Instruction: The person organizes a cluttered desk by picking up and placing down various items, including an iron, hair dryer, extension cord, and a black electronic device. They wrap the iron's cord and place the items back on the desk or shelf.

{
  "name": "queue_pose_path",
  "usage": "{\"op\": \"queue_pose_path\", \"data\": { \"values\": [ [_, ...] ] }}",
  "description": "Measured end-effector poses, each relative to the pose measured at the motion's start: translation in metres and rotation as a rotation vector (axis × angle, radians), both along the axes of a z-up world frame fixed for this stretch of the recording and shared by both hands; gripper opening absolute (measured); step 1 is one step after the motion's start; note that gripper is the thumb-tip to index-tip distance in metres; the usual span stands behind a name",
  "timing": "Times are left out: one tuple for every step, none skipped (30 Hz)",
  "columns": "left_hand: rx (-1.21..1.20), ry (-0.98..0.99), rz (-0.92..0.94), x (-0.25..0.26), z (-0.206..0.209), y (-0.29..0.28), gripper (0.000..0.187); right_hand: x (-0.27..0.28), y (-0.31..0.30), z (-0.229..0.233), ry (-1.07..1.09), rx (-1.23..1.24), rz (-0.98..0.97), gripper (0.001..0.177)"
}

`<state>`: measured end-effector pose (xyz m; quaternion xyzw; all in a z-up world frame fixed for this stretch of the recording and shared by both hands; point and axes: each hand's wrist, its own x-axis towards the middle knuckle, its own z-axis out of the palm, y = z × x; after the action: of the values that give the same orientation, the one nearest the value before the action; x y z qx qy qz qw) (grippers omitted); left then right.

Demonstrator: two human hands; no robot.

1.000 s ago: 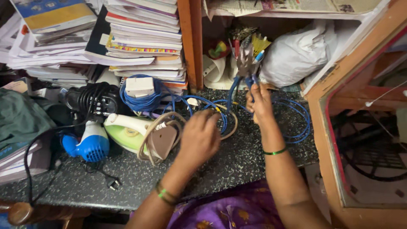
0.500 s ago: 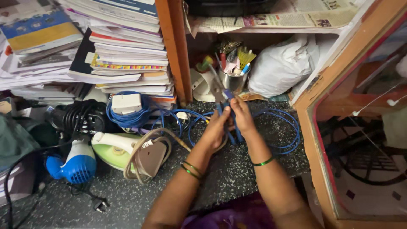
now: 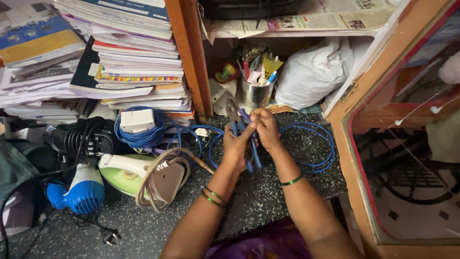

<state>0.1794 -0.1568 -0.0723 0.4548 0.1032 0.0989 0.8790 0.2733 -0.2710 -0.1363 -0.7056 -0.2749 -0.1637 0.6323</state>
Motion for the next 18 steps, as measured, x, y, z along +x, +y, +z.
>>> {"op": "queue_pose_path", "data": {
  "values": [
    [0.018, 0.071, 0.01, -0.001, 0.001, 0.004, 0.042, -0.001, -0.001, 0.002, 0.009, 0.03, 0.032, 0.027],
    [0.074, 0.044, -0.009, -0.003, 0.0, 0.007, 0.041, -0.003, -0.001, 0.003, 0.019, 0.059, 0.063, 0.025],
    [0.132, 0.017, -0.024, -0.004, -0.001, 0.011, 0.041, -0.006, 0.001, 0.004, 0.228, 0.174, 0.148, 0.025],
    [0.189, -0.011, -0.04, -0.005, -0.002, 0.013, 0.04, -0.01, 0.004, 0.005, 0.437, 0.288, 0.23, 0.032],
    [0.184, -0.021, -0.074, -0.005, -0.004, 0.014, 0.041, -0.012, 0.007, 0.007, 0.645, 0.406, 0.308, 0.042],
    [0.179, -0.031, -0.109, -0.004, -0.005, 0.015, 0.041, -0.013, 0.007, 0.01, 0.699, 0.465, 0.395, 0.046],
    [0.172, -0.038, -0.148, -0.003, -0.008, 0.015, 0.041, -0.015, 0.004, 0.011, 0.755, 0.524, 0.479, 0.051],
    [0.224, -0.034, -0.161, -0.001, -0.011, 0.017, 0.044, -0.017, 0.003, 0.013, 0.808, 0.584, 0.564, 0.057],
    [0.272, -0.03, -0.175, 0.001, -0.014, 0.019, 0.048, -0.019, 0.002, 0.016, 0.8, 0.6, 0.563, 0.053],
    [0.319, -0.027, -0.189, 0.002, -0.016, 0.021, 0.052, -0.019, 0.001, 0.02, 0.792, 0.615, 0.563, 0.049],
    [0.488, -0.108, -0.154, 0.002, -0.017, 0.023, 0.061, -0.016, 0.0, 0.024, 0.779, 0.628, 0.566, 0.045],
    [0.655, -0.189, -0.116, -0.002, -0.017, 0.026, 0.069, -0.012, -0.003, 0.028, 0.745, 0.668, 0.552, 0.041],
    [0.824, -0.265, -0.08, -0.006, -0.015, 0.029, 0.078, -0.01, -0.008, 0.03, 0.715, 0.712, 0.536, 0.037],
    [0.972, -0.187, -0.08, -0.008, -0.011, 0.033, 0.082, -0.007, -0.013, 0.031, 0.685, 0.757, 0.521, 0.033],
    [1.119, -0.106, -0.081, -0.01, -0.004, 0.036, 0.086, -0.006, -0.018, 0.031, 0.689, 0.751, 0.517, 0.031],
    [1.264, -0.022, -0.082, -0.012, 0.004, 0.04, 0.09, -0.004, -0.024, 0.032, 0.694, 0.746, 0.514, 0.029],
    [1.367, -0.068, -0.082, -0.015, 0.014, 0.045, 0.084, -0.002, -0.027, 0.034, 0.694, 0.741, 0.512, 0.028],
    [1.468, -0.115, -0.082, -0.017, 0.026, 0.05, 0.078, -0.003, -0.028, 0.035, 0.711, 0.712, 0.491, 0.03]
  ]
}}
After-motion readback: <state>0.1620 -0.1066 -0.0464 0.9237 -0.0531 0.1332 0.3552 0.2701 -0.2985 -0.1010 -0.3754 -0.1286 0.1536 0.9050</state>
